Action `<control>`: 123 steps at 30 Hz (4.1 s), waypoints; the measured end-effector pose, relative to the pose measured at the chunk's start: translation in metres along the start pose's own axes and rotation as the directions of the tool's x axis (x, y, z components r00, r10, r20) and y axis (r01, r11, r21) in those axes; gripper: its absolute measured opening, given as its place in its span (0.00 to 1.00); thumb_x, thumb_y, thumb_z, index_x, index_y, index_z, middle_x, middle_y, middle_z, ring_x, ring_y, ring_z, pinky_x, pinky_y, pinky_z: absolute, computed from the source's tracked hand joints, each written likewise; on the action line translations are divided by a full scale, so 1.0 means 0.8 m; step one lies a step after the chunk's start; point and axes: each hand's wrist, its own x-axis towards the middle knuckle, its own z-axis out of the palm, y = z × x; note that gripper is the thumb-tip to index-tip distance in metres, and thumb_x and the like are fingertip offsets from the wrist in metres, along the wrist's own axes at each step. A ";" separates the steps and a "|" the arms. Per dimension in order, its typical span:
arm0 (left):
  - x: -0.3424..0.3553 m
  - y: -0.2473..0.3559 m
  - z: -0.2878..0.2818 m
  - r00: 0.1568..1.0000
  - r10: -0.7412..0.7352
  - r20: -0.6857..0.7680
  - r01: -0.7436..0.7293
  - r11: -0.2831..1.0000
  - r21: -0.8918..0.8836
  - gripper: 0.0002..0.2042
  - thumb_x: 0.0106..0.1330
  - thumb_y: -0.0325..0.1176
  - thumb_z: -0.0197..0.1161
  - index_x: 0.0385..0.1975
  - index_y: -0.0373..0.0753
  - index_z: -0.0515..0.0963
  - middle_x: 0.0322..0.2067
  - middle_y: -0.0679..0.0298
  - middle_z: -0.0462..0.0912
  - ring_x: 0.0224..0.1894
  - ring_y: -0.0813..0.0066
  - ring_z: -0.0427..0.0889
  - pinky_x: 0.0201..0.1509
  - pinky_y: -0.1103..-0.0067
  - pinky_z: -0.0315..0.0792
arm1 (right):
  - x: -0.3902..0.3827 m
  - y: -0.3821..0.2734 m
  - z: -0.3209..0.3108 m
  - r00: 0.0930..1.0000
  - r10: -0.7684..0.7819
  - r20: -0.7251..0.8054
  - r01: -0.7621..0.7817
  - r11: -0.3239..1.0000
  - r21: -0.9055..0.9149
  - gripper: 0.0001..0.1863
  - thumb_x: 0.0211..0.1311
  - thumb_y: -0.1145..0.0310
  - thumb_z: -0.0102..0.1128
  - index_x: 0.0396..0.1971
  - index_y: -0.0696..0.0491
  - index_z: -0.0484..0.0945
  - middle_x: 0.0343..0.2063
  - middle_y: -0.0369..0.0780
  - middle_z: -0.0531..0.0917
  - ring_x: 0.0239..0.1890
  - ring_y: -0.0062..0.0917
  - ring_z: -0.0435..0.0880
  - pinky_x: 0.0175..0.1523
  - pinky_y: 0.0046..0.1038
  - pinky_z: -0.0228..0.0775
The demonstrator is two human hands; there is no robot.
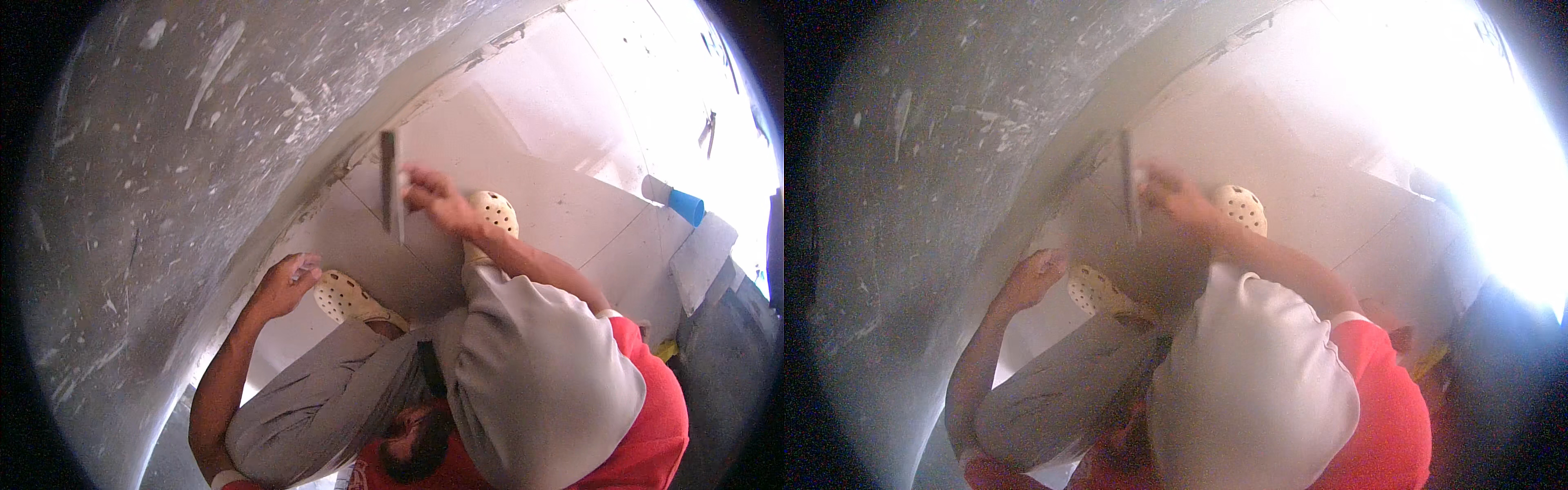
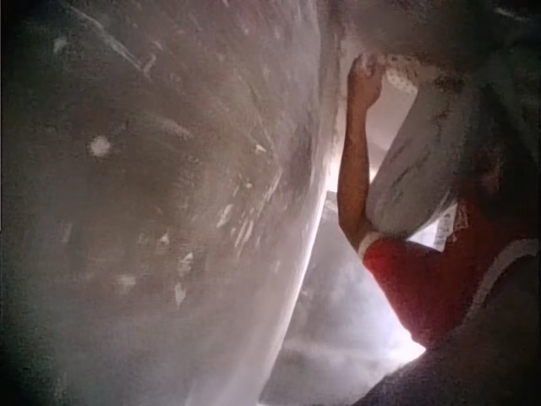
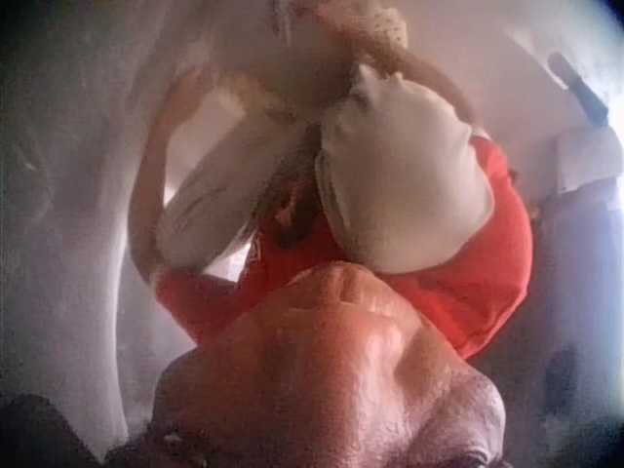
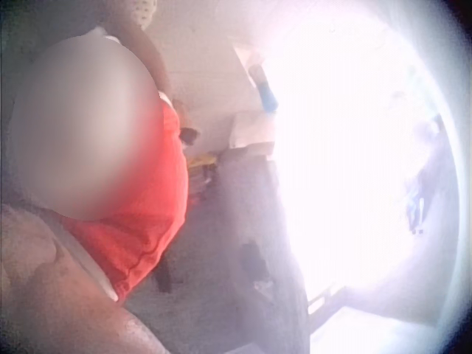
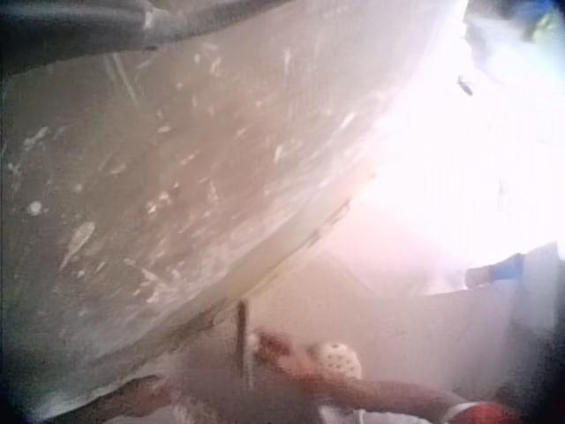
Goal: The person applies plaster to a wall using a trowel, smoothing the surface along the baseboard. The person occasionally repositions and retrieves more material from a bucket.
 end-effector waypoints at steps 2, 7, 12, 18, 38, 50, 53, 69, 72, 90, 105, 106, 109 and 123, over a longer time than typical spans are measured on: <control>0.001 -0.002 0.001 1.000 0.010 0.001 -0.010 1.000 -0.020 0.25 0.76 0.44 0.59 0.63 0.30 0.74 0.59 0.47 0.81 0.59 0.55 0.82 0.63 0.64 0.76 | 0.005 -0.020 -0.057 0.983 0.013 -0.185 0.011 0.992 0.125 0.25 0.76 0.67 0.56 0.70 0.52 0.69 0.43 0.37 0.84 0.45 0.24 0.84 0.50 0.32 0.79; 0.006 0.002 0.000 1.000 0.012 0.017 -0.013 0.999 0.038 0.25 0.76 0.44 0.60 0.63 0.31 0.74 0.59 0.46 0.81 0.60 0.56 0.82 0.63 0.65 0.76 | 0.045 -0.104 -0.209 0.871 -0.165 -0.462 0.236 0.966 0.101 0.31 0.73 0.62 0.56 0.70 0.60 0.63 0.48 0.49 0.83 0.48 0.37 0.86 0.53 0.41 0.82; 0.007 0.010 -0.001 1.000 0.007 0.020 -0.007 1.000 0.001 0.23 0.77 0.44 0.60 0.63 0.34 0.76 0.61 0.52 0.79 0.63 0.58 0.79 0.67 0.65 0.73 | 0.074 -0.161 -0.277 0.871 -0.142 -0.471 0.159 0.987 -0.003 0.28 0.73 0.70 0.50 0.71 0.61 0.64 0.56 0.50 0.81 0.52 0.33 0.85 0.56 0.35 0.81; 0.008 0.014 0.002 0.997 0.071 0.003 -0.071 0.997 0.042 0.24 0.76 0.45 0.61 0.62 0.32 0.75 0.58 0.49 0.81 0.57 0.57 0.84 0.62 0.66 0.77 | 0.088 -0.175 -0.284 0.880 -0.157 -0.448 0.108 0.985 -0.133 0.28 0.71 0.69 0.50 0.69 0.62 0.67 0.55 0.47 0.81 0.51 0.32 0.84 0.53 0.32 0.81; 0.015 0.029 -0.007 0.998 0.054 0.038 -0.057 0.996 0.067 0.23 0.77 0.46 0.59 0.63 0.36 0.76 0.60 0.51 0.80 0.61 0.56 0.81 0.66 0.64 0.75 | 0.107 -0.070 -0.105 0.902 -0.152 -0.405 0.184 0.982 0.042 0.22 0.71 0.72 0.58 0.63 0.60 0.72 0.38 0.43 0.85 0.36 0.28 0.87 0.40 0.35 0.87; 0.015 0.024 -0.009 0.999 0.033 0.026 -0.035 0.998 0.061 0.23 0.77 0.44 0.59 0.64 0.34 0.75 0.60 0.51 0.80 0.62 0.57 0.80 0.66 0.65 0.74 | 0.077 -0.111 -0.160 0.831 -0.151 -0.536 0.221 0.973 0.068 0.25 0.73 0.67 0.52 0.67 0.58 0.67 0.45 0.46 0.80 0.45 0.35 0.85 0.48 0.42 0.88; 0.015 0.028 -0.007 0.999 0.033 0.027 -0.035 0.998 0.059 0.23 0.77 0.44 0.59 0.63 0.35 0.75 0.60 0.51 0.80 0.61 0.57 0.81 0.66 0.65 0.75 | 0.094 -0.155 -0.246 0.785 -0.240 -0.571 0.273 0.962 -0.029 0.28 0.72 0.68 0.53 0.68 0.64 0.66 0.49 0.51 0.78 0.50 0.42 0.84 0.52 0.44 0.88; 0.019 0.036 -0.006 0.999 0.052 0.009 -0.053 0.995 0.085 0.24 0.76 0.46 0.60 0.62 0.33 0.76 0.57 0.49 0.81 0.59 0.57 0.82 0.63 0.66 0.76 | 0.133 -0.138 -0.247 0.849 -0.245 -0.468 0.255 0.966 -0.041 0.23 0.69 0.70 0.52 0.62 0.61 0.73 0.46 0.49 0.80 0.45 0.41 0.86 0.49 0.45 0.89; 0.020 0.037 -0.005 0.998 0.070 0.007 -0.071 0.994 0.082 0.24 0.76 0.46 0.61 0.61 0.33 0.76 0.56 0.48 0.81 0.57 0.57 0.83 0.62 0.66 0.77 | 0.107 -0.107 -0.165 0.897 -0.154 -0.415 0.201 0.977 0.071 0.22 0.67 0.74 0.55 0.61 0.57 0.74 0.37 0.40 0.81 0.39 0.30 0.86 0.43 0.40 0.89; 0.141 0.198 0.055 0.850 0.527 0.009 -0.426 0.677 0.601 0.35 0.63 0.36 0.73 0.71 0.40 0.67 0.75 0.48 0.56 0.77 0.45 0.56 0.79 0.59 0.57 | 0.124 -0.213 -0.359 0.777 -0.223 -0.588 0.280 0.960 0.006 0.28 0.73 0.69 0.49 0.69 0.64 0.64 0.58 0.52 0.75 0.58 0.38 0.81 0.60 0.37 0.83; 0.200 0.232 0.120 0.795 0.586 -0.155 -0.349 0.652 0.673 0.55 0.53 0.37 0.81 0.80 0.45 0.51 0.80 0.49 0.43 0.81 0.41 0.44 0.81 0.53 0.50 | 0.176 -0.183 -0.366 0.786 -0.387 -0.481 0.433 0.901 -0.019 0.28 0.68 0.70 0.57 0.66 0.63 0.69 0.49 0.53 0.82 0.49 0.43 0.87 0.51 0.43 0.89; 0.201 0.232 0.121 0.804 0.575 -0.151 -0.339 0.652 0.678 0.55 0.53 0.37 0.81 0.80 0.45 0.51 0.80 0.49 0.42 0.81 0.41 0.44 0.81 0.53 0.50 | 0.179 -0.171 -0.351 0.765 -0.323 -0.558 0.401 0.916 0.020 0.27 0.67 0.71 0.58 0.65 0.63 0.70 0.47 0.53 0.82 0.47 0.43 0.88 0.49 0.45 0.90; 0.203 0.231 0.121 0.802 0.576 -0.155 -0.341 0.656 0.674 0.56 0.52 0.38 0.81 0.80 0.46 0.51 0.81 0.50 0.42 0.81 0.42 0.44 0.81 0.54 0.51 | 0.176 -0.137 -0.285 0.772 -0.245 -0.586 0.313 0.949 0.015 0.27 0.69 0.71 0.62 0.65 0.63 0.69 0.39 0.48 0.84 0.38 0.36 0.88 0.41 0.42 0.90; 0.204 0.227 0.117 0.802 0.579 -0.146 -0.342 0.646 0.682 0.56 0.51 0.40 0.82 0.79 0.45 0.52 0.80 0.49 0.43 0.81 0.44 0.45 0.81 0.56 0.51 | 0.136 -0.184 -0.348 0.696 -0.314 -0.646 0.345 0.935 -0.084 0.32 0.68 0.67 0.53 0.70 0.63 0.62 0.52 0.57 0.78 0.51 0.44 0.84 0.56 0.45 0.85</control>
